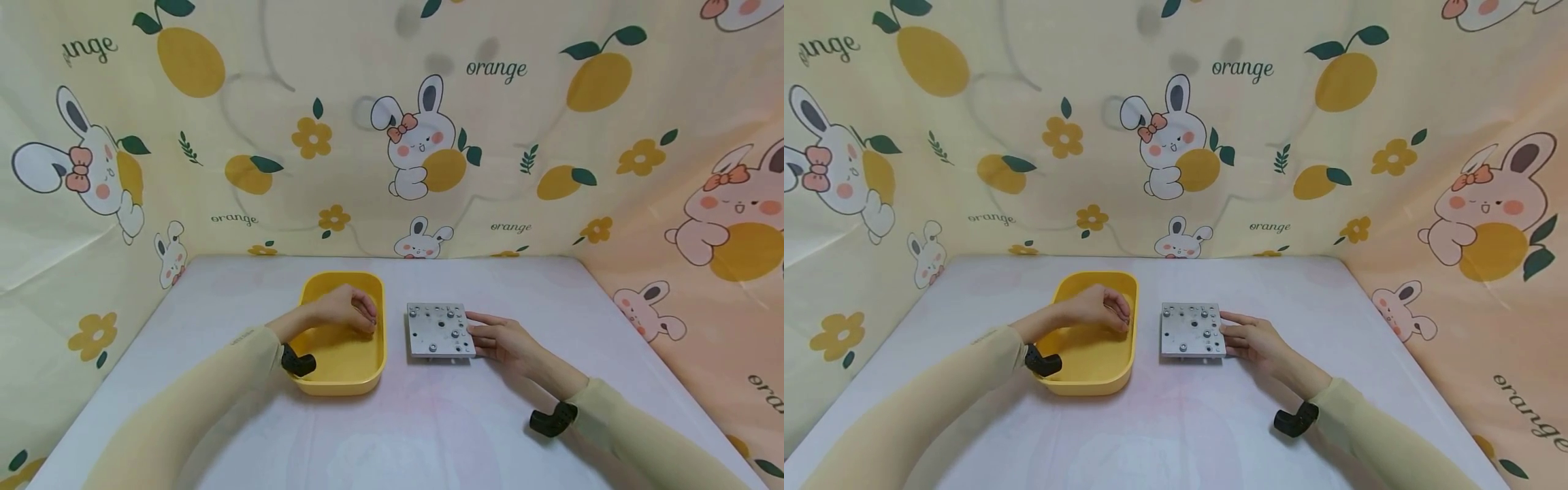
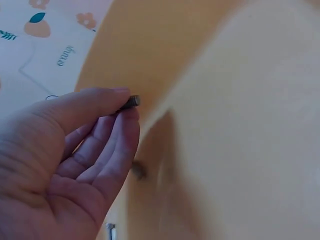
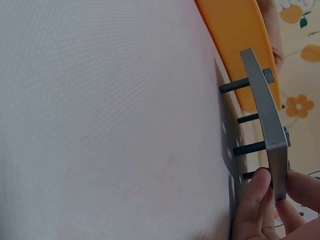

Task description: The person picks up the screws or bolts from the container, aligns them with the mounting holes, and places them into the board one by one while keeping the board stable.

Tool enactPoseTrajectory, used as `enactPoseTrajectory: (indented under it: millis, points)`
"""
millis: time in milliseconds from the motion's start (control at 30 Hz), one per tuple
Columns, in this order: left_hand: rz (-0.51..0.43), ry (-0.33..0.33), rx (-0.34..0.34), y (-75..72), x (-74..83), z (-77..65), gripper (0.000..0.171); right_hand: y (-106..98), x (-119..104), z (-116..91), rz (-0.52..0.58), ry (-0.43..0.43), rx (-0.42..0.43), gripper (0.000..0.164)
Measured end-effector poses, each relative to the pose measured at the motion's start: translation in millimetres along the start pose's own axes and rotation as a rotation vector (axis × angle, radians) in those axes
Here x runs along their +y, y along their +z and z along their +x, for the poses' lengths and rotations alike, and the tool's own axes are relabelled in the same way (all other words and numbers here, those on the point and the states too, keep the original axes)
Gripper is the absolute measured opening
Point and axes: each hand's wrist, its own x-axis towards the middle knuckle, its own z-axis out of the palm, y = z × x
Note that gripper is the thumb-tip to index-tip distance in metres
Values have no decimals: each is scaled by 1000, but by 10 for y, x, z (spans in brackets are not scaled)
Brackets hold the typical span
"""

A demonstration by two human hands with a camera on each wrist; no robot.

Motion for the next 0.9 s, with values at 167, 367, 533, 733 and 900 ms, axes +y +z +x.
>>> enactPoseTrajectory:
  millis: [167,367,533,733,900]
  points:
    - [-55,30,78,-80,71,-86,25,-7,5,-3,8,-8,3,60]
    - [-120,115,131,-129,288,-144,26,-23,7,-10,11,-15,2,59]
    - [-135,166,138,-26,471,-74,28,-42,5,-13,17,-18,-10,58]
    - [-133,195,79,211,603,100,23,-33,1,-1,28,-2,-7,60]
    - [-119,202,23,386,666,252,22,-2,2,22,30,13,-3,58]
